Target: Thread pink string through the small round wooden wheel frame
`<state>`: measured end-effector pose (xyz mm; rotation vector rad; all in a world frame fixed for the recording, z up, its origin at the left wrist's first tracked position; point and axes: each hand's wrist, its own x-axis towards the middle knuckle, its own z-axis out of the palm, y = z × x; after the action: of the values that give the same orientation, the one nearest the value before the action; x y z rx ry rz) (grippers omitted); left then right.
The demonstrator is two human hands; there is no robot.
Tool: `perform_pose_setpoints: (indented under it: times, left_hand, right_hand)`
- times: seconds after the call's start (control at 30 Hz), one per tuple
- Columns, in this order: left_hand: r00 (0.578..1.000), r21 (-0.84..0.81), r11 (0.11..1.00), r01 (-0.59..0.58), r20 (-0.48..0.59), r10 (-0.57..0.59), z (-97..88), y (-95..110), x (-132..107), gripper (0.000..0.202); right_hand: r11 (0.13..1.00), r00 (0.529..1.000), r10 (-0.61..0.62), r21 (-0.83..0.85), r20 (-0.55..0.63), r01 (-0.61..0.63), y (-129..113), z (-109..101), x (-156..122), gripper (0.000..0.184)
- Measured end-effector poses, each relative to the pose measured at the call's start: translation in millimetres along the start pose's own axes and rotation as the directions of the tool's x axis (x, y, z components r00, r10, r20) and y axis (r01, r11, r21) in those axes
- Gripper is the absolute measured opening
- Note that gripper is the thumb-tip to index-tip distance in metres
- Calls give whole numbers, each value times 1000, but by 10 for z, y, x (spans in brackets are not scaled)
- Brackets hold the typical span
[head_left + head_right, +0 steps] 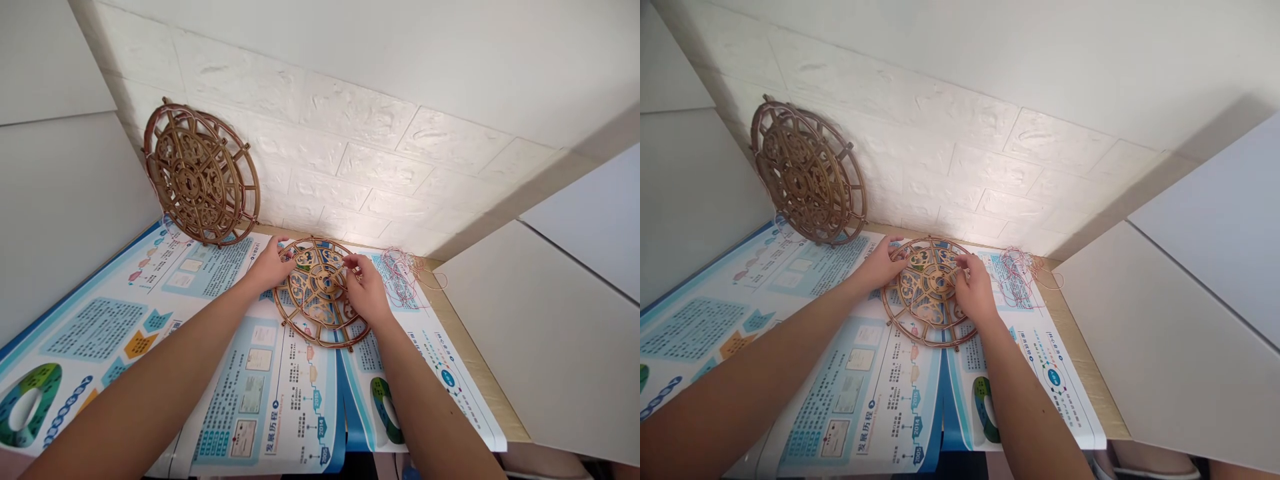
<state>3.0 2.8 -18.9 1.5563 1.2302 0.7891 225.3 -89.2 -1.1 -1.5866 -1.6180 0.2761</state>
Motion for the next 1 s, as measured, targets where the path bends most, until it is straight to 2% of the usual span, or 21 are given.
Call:
perform_pose_setpoints:
  times: [0.1, 0.33, 0.67, 1.0]
  left_hand:
    - [1000, 11, 1000, -4, -8, 4, 10, -13, 4, 65]
    - [1000, 7, 1000, 27, 0, -27, -1, 6, -19, 65]
    - [1000, 21, 1000, 4, -1, -4, -5, 27, -20, 65]
    - [1000, 16, 1000, -8, 5, 8, -2, -25, 12, 64]
  right_hand:
    - [1000, 1000, -5, -7, 9, 5, -9, -6, -5, 29]
    - [990, 985, -142, 8, 97, 142, -68, -8, -20, 27]
    - [998, 997, -62, 10, 56, 61, -54, -3, -21, 30]
    - [999, 996, -54, 3, 65, 54, -60, 1, -13, 29]
